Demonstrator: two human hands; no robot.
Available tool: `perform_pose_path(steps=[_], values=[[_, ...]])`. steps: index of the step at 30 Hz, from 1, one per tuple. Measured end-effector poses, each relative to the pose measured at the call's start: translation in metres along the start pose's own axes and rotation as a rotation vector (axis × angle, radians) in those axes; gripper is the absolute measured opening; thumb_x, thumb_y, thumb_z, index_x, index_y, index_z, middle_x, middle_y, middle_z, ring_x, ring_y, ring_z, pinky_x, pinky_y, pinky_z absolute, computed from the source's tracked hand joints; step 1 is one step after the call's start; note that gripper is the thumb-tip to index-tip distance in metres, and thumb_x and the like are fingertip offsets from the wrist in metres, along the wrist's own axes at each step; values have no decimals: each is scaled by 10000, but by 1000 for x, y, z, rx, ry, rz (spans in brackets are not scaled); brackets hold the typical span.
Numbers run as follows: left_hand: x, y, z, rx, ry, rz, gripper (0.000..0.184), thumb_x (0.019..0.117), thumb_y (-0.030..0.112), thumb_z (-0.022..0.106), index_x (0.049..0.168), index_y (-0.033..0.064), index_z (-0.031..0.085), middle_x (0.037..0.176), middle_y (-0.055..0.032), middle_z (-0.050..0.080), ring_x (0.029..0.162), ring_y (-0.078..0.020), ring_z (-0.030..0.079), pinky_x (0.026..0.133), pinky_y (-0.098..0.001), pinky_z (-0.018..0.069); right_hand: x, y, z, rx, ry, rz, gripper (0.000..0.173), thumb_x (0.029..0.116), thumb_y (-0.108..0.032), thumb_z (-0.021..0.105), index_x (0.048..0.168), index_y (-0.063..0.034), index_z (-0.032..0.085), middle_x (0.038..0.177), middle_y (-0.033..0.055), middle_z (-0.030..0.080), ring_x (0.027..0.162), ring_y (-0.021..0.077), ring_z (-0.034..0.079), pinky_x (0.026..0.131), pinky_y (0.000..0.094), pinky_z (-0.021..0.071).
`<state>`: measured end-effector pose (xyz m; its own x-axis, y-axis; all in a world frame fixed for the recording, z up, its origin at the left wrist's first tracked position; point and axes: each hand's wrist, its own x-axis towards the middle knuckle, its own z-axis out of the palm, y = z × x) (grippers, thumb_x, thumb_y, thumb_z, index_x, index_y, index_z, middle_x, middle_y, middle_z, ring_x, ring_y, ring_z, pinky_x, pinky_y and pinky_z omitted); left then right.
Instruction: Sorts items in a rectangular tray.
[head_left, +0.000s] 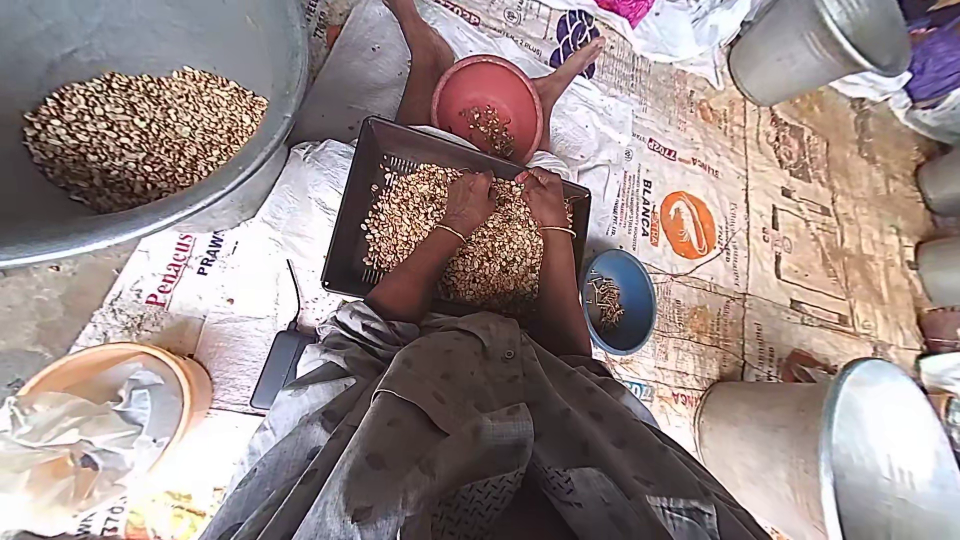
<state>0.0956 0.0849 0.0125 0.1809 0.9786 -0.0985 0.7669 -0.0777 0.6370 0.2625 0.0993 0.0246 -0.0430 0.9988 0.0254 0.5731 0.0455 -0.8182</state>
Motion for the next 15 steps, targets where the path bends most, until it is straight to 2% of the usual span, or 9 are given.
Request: perform_pose_path(steps=[3,6,8,9,10,11,12,13,15], values=[[0,3,1,11,-16,-31,277,1011,186,542,1152,-16,669,1117,-262,700,1120,-451,669,915,-631,517,-1,-2,-5,19,-21,-2,263,1072,-158,457,945,-44,657,644,-67,425,542,34,371,575,250,374],[-1,7,1,45,0,-40,294,998,184,544,1161,-27,667,1115,-266,701,1109,-455,675,905,-625,521,-7,-8,-11,-53,-66,-16,271,1073,-164,454,974,-29,667,663,-39,452,560,52,395,596,270,392],[-3,8,1,78,6,-35,310,994,192,547,1171,-33,665,1116,-269,701,1115,-451,674,906,-620,520,-18,-12,-14,-167,-100,-48,274,1068,-165,469,1018,-6,686,774,43,571,660,114,499,689,334,453],[-4,9,0,92,-4,-37,316,1000,198,546,1180,-33,663,1130,-271,698,1131,-452,667,918,-623,515,-26,-13,-16,-231,-124,-64,279,1070,-167,476,1045,8,692,872,98,640,754,163,578,765,378,492],[-4,10,-1,103,-11,-35,318,1001,201,547,1180,-35,665,1138,-273,697,1139,-451,665,928,-623,510,-34,-16,-17,-305,-161,-68,290,1077,-164,473,1094,21,696,971,151,683,870,228,641,846,434,509],[-4,12,-3,113,-28,-37,324,1000,197,549,1191,-40,661,1154,-277,692,1154,-451,657,943,-622,503,-42,-16,-19,-380,-213,-57,305,1077,-146,464,1179,20,699,1111,199,713,1040,306,685,958,506,510],[-5,14,-4,125,-49,-39,331,996,185,555,1210,-48,653,1173,-284,683,1166,-458,649,952,-626,497,-49,-15,-19,-452,-262,-37,315,1073,-135,460,1245,0,686,1190,218,707,1134,360,676,1006,563,494],[-6,16,-4,138,-60,-39,331,990,170,558,1219,-50,650,1185,-289,680,1171,-462,647,952,-628,495,-55,-12,-17,-523,-292,-11,312,1072,-141,468,1284,-29,669,1218,223,700,1161,400,667,999,607,489],[-5,17,-4,124,-66,-45,315,988,141,553,1209,-59,653,1198,-297,673,1186,-468,636,964,-632,491,-64,-3,-13,-584,-269,2,316,1064,-148,494,1325,-72,653,1207,217,709,1128,435,678,946,646,505]])
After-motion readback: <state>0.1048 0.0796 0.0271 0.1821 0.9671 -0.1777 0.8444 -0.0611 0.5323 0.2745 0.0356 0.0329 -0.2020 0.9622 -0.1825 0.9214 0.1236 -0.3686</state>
